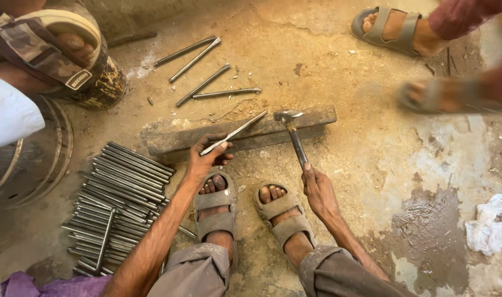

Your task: The person sits on the ground and repeatedly hammers metal rods placed on a wooden block to shape or flatten them. The person picks up rods from a pile, positions them on the block, strikes them with a hammer, and sets the finished pieces aside.

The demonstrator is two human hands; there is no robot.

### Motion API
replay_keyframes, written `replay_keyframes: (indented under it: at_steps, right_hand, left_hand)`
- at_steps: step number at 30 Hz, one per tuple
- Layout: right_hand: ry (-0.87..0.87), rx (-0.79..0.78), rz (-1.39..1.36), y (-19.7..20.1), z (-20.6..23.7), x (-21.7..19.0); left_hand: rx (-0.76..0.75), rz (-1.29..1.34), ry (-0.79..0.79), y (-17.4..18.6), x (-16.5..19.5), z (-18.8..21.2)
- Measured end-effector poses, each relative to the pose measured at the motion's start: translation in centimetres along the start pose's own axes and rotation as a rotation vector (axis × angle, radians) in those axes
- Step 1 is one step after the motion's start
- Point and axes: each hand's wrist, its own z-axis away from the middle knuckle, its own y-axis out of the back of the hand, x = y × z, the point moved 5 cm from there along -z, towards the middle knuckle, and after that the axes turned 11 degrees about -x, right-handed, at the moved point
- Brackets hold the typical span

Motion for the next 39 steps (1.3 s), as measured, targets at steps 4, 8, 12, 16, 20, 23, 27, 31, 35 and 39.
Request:
replay_keyframes:
  at_steps: [4,8,12,16,20,23,27,31,35,39]
  right_hand:
    - [0.041,0.015,0.086,0.2,-0.6,-1.2]
    - [0.022,0.018,0.249,-0.2,-0.8,-1.6]
    - [-0.055,0.008,0.263,-0.6,-0.4,-1.1]
    - [-0.022,0.071,0.222,-0.3,0.3,-0.7]
    - [-0.095,0.075,0.168,0.1,0.9,0.6]
    - [-0.042,0.066,0.045,0.7,0.9,1.3]
    - [0.098,0.07,0.008,1.4,0.6,1.4]
    - [0.061,0.023,0.098,0.9,0.1,0.6]
    - [-0.045,-0.088,0.254,0.4,0.8,-2.3]
    - [-0.06,-0.091,0.129,2.7,3.3,-7.1]
  left_hand:
    - [-0.097,0.07,0.068,-0.5,0.2,1.3]
    - [-0.221,0.13,0.147,-0.2,0.1,1.8]
    - [-0.312,-0.151,0.23,0.2,-1.0,1.5]
    - [-0.151,-0.616,0.416,1.6,-2.3,1.2]
    - [-0.176,-1.009,0.374,1.2,-2.4,0.8]
    - [-0.182,-1.09,0.305,0.8,-2.4,0.4]
    - [-0.209,-1.283,0.391,0.9,-2.3,-0.1]
    - [-0.217,-1.385,0.321,0.6,-0.6,-0.3]
    - [-0.205,-1.424,0.221,-0.5,1.6,0.2]
    - [-0.2,-1.399,0.275,-0.8,2.4,0.6]
